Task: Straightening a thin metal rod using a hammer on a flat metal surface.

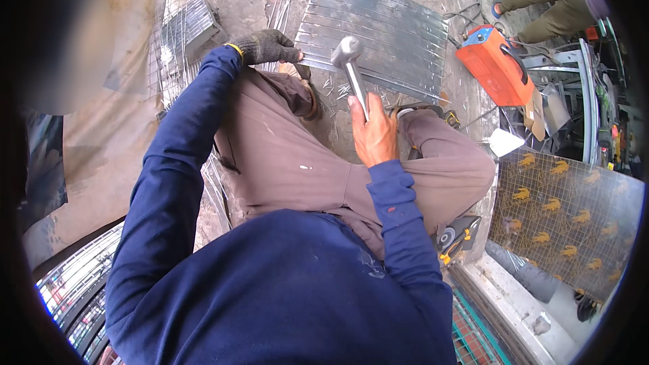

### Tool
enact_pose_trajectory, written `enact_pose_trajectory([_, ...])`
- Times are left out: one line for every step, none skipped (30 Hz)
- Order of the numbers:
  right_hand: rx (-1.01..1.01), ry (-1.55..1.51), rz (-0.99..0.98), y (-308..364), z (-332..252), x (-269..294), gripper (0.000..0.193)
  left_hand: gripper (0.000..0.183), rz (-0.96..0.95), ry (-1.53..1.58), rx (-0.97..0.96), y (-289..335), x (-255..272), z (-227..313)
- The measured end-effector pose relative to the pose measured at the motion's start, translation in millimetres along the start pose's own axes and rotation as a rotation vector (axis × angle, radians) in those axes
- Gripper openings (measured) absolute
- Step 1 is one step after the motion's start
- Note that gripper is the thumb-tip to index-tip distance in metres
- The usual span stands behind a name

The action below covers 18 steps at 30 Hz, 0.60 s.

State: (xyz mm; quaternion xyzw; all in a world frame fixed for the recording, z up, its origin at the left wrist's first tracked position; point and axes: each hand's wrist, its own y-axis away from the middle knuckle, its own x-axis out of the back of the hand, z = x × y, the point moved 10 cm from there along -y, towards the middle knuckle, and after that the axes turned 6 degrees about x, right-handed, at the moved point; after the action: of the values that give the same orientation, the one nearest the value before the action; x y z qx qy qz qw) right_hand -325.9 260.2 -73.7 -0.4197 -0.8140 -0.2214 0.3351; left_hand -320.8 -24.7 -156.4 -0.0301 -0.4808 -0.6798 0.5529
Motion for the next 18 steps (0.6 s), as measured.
enact_pose_trajectory([0.011, -0.102, 0.034, -1, -16, 6, 0.037, 0.062, 0.008, 0.002, 0.012, 2, 2, -4])
enact_pose_trajectory([0.02, -0.205, 0.068, -2, -28, 12, 0.035, 0.062, 0.016, 0.012, 0.015, 4, 5, -7])
enact_pose_trajectory([0.051, -0.179, 0.115, -4, -38, 21, 0.033, 0.063, 0.014, 0.02, 0.008, 3, 5, -6])
enact_pose_trajectory([0.05, -0.18, 0.115, -4, -38, 16, 0.033, 0.063, 0.013, 0.027, 0.001, 3, 5, -6])
enact_pose_trajectory([0.13, -0.193, 0.172, -2, -42, 15, 0.032, 0.064, -0.003, 0.037, 0.0, 3, 1, -7])
enact_pose_trajectory([0.209, -0.203, 0.234, 0, -43, 16, 0.031, 0.064, -0.005, 0.033, -0.005, 1, 1, -5])
enact_pose_trajectory([0.161, -0.15, 0.158, -3, -35, 5, 0.034, 0.061, 0.004, 0.011, -0.009, -1, 1, -2])
enact_pose_trajectory([0.156, -0.147, 0.166, -4, -29, 9, 0.034, 0.058, 0.012, -0.01, -0.015, -4, 1, 1])
enact_pose_trajectory([0.038, -0.136, 0.014, -11, -24, -2, 0.038, 0.058, 0.012, -0.015, -0.019, -2, 2, 2])
enact_pose_trajectory([-0.082, -0.124, -0.136, -11, -18, -11, 0.042, 0.058, -0.004, 0.004, 0.0, 0, 0, 1])
enact_pose_trajectory([-0.006, -0.204, -0.066, -11, -30, -3, 0.041, 0.058, -0.022, 0.022, 0.017, 1, -1, 0])
enact_pose_trajectory([-0.011, -0.2, -0.059, -8, -30, 2, 0.041, 0.058, -0.026, 0.021, 0.008, 2, -2, 1])
enact_pose_trajectory([0.001, -0.216, -0.02, -5, -32, 10, 0.042, 0.058, -0.017, 0.027, 0.02, 2, -1, -2])
enact_pose_trajectory([0.013, -0.232, 0.02, -2, -32, 17, 0.043, 0.059, -0.01, 0.033, 0.03, 1, 0, -6])
enact_pose_trajectory([0.008, -0.223, 0.018, 4, -30, 22, 0.043, 0.059, 0.026, 0.084, -0.025, 4, 0, -2])
enact_pose_trajectory([-0.052, -0.26, 0.027, 10, -21, 29, 0.045, 0.059, 0.02, 0.092, -0.029, 2, 1, -1])
enact_pose_trajectory([-0.112, -0.298, 0.037, 15, -10, 34, 0.048, 0.059, 0.002, 0.071, 0.022, -1, 2, -6])
enact_pose_trajectory([-0.121, -0.291, 0.038, 17, -4, 38, 0.048, 0.059, -0.019, 0.045, 0.07, -2, 3, -8])
